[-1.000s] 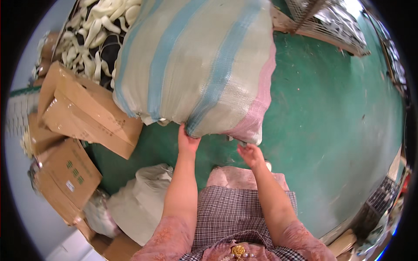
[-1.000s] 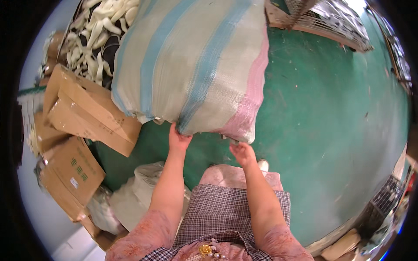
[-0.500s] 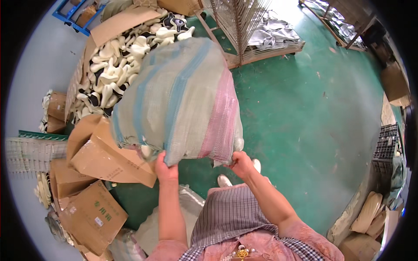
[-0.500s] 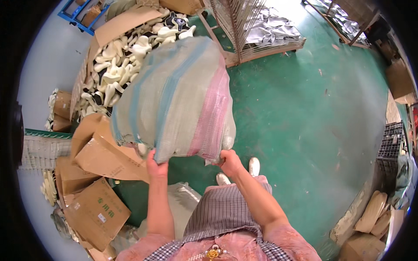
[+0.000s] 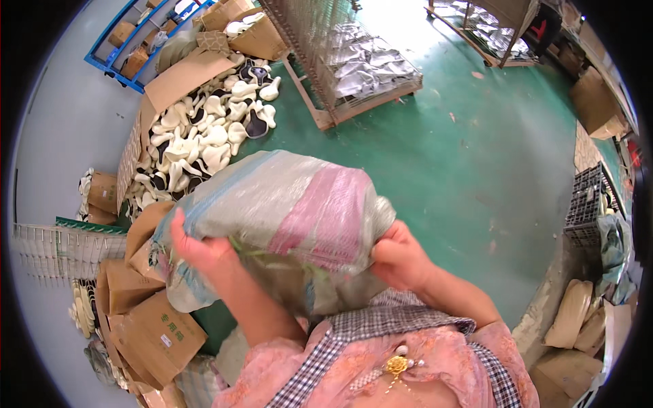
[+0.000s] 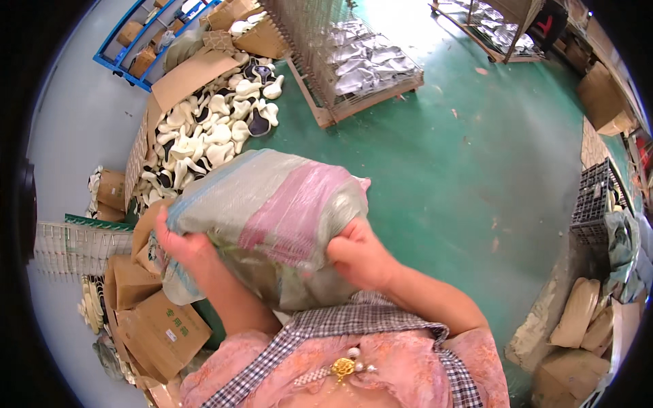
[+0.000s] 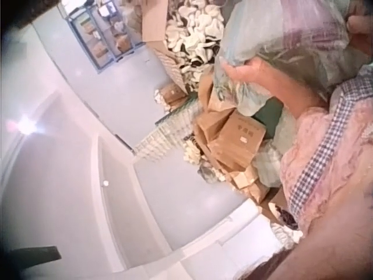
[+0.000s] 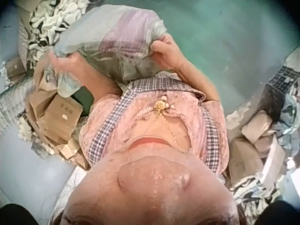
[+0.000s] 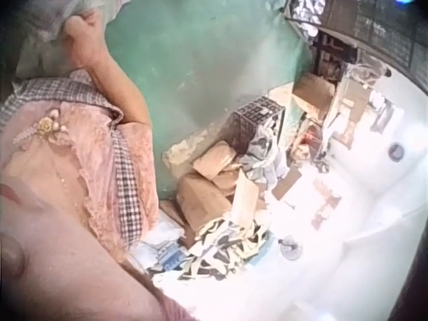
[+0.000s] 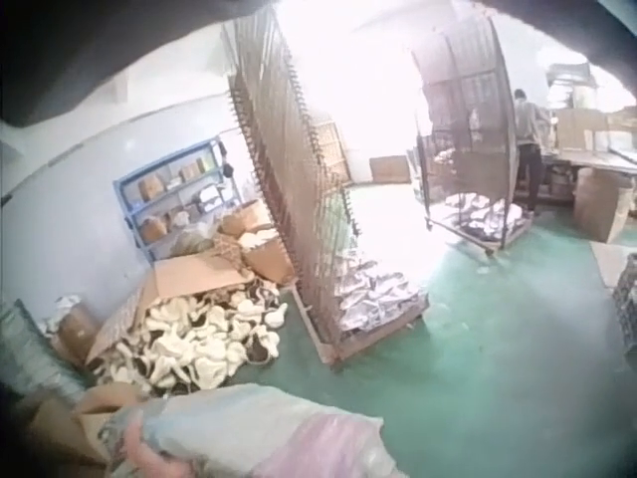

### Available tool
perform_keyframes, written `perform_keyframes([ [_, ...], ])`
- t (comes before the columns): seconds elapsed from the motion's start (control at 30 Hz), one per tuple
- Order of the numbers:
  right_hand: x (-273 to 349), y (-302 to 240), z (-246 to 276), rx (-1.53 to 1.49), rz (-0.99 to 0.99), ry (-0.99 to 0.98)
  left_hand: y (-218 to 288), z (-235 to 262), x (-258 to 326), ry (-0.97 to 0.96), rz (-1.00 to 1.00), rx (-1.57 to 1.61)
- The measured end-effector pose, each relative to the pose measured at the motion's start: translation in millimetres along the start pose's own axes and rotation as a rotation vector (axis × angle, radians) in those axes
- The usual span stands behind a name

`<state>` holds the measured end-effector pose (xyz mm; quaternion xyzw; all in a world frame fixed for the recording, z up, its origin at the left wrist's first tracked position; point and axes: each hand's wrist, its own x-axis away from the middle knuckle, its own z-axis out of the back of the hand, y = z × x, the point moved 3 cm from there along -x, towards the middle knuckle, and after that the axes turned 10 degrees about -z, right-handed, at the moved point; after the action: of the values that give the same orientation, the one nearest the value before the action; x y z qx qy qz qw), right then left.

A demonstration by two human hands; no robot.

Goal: Sorting foam padding inserts and applying spray adhesive in a manufacturing facility.

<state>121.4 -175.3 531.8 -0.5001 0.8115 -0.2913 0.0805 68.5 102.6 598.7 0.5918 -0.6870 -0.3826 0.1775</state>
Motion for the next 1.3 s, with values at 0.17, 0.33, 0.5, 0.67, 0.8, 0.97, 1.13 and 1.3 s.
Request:
perform_keyframes([
  [0.17, 70.5, -85.3, 84.9, -0.021, 0.132, 0.103, -47.1, -64.6, 102.0, -0.048, 0.076, 0.022],
  [0.33, 128.1, -166.8, 190.3, -0.082, 0.315, 0.350, -124.4, -130.6, 203.3, -0.238, 0.180, -0.016],
  [0.5, 175.7, -215.6, 318.1, -0.053, 0.237, 0.435, -200.4, -210.9, 294.4, -0.381, 0.222, -0.170],
  [0.67, 221.8, -352.7, 378.5, -0.067, 0.239, 0.380, -268.7, -351.9, 362.4, -0.427, 0.188, -0.269],
  [0.8, 249.5, -473.6, 399.1, -0.073, 0.320, 0.337, -299.2, -456.8, 404.9, -0.372, 0.201, -0.235],
  [0.97, 298.9, -613.3, 466.1, 0.054, 0.456, 0.330, -341.4, -575.0, 490.9, -0.329, 0.151, -0.172],
  [1.13, 373.1, -750.1, 554.3, 0.127, 0.470, 0.397, -401.9, -711.7, 619.2, -0.409, -0.052, -0.145],
  [1.3, 443.9, -881.9, 630.7, 0.209, 0.559, 0.481, -480.8, -825.7, 688.0, -0.404, 0.115, -0.097],
])
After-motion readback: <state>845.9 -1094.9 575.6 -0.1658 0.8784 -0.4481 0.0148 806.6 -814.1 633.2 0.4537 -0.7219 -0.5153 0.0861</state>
